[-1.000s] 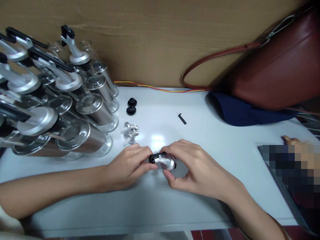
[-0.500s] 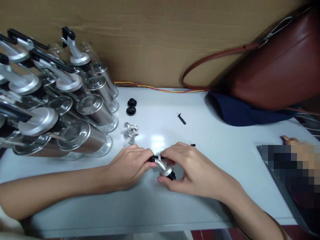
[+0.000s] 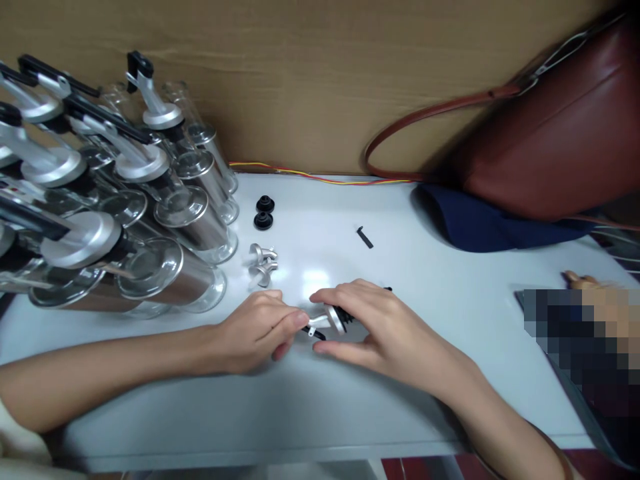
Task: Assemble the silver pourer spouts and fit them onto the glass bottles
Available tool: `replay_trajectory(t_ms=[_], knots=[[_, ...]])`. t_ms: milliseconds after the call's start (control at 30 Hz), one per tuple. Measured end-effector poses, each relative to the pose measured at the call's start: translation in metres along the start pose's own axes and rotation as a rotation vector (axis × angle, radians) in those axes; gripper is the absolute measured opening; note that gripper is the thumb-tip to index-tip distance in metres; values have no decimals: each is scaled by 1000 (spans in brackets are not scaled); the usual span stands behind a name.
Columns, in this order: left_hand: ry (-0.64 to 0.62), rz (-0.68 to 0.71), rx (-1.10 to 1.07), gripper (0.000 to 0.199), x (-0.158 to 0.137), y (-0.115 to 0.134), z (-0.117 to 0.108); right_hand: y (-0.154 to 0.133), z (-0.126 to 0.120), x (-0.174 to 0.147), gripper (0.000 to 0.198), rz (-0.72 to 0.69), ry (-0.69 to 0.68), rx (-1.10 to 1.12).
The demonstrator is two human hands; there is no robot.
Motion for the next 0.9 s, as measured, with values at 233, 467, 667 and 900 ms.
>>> replay_trajectory(t_ms=[233, 467, 667, 900], knots=[[-24, 18, -33, 60, 0, 1, 1, -3, -1, 0, 32, 7, -20, -60], [42, 50, 5, 56, 2, 4, -5, -1, -2, -1, 39, 27, -65, -79], [57, 186, 69, 55, -1, 8, -3, 1, 6, 0, 39, 152, -232, 12], [65, 88, 50, 57, -1, 3, -3, -3, 3, 1, 26, 116, -182, 99]])
Point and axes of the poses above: each hand's wrist, its own x-axis towards the middle knuckle, its own z-axis out of the palm, y = z × x, the point moved 5 cm from there along x, towards the middle knuckle, and after that the axes turned 11 degrees about y, right-handed, at the moved point
